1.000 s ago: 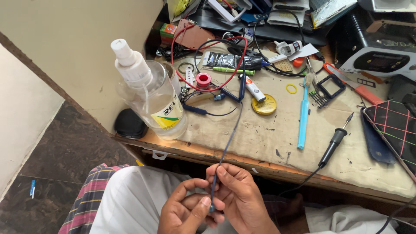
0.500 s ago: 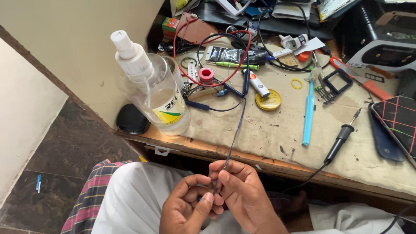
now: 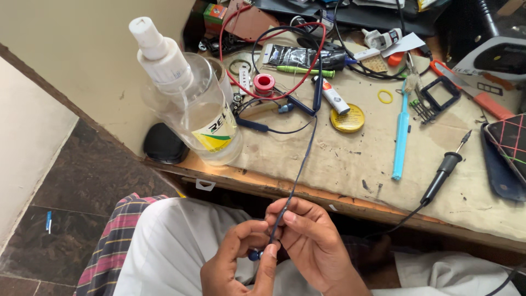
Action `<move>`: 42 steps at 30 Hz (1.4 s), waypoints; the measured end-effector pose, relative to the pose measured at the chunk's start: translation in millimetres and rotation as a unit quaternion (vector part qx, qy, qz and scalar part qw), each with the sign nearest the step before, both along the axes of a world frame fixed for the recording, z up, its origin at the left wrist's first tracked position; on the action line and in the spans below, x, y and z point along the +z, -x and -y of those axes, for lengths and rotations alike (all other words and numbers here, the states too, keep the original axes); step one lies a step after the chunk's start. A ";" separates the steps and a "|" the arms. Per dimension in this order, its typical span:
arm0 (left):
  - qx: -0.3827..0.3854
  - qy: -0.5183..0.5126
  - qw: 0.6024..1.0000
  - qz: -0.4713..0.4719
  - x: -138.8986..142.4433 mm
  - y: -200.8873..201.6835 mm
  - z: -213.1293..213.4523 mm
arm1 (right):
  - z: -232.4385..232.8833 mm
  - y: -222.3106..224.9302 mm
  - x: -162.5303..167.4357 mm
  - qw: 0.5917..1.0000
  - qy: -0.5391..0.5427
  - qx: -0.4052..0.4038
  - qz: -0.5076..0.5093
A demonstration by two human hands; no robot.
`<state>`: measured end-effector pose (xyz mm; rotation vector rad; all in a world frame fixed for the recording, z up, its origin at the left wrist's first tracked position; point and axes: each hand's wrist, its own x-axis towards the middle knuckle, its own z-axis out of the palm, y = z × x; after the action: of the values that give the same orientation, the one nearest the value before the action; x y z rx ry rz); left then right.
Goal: The person repairs a thin wire at a cluttered workbench. They hold the wire against the mat, use a lighter on its end, apply solder with a soldering iron, twist the wire strands, and finish by working on the wire with a blue plastic spudger.
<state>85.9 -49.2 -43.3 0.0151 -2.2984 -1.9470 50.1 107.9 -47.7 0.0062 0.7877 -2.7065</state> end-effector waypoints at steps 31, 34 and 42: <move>-0.120 0.055 0.990 -0.045 -97.9 45.4 27.0 | -21.7 -0.2 -93.8 0.983 -0.165 -0.047 0.071; -0.209 0.038 0.977 -0.020 -108.9 46.3 41.8 | -22.7 -0.5 -92.8 0.980 -0.189 -0.047 0.025; -0.245 0.078 0.962 -0.096 -127.0 47.5 47.5 | -29.0 6.0 -76.6 0.979 -0.200 -0.032 -0.024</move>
<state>38.4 -96.7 -170.3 -0.7912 -2.4787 -1.8395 44.2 136.9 -124.4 0.0609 1.3543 -2.5656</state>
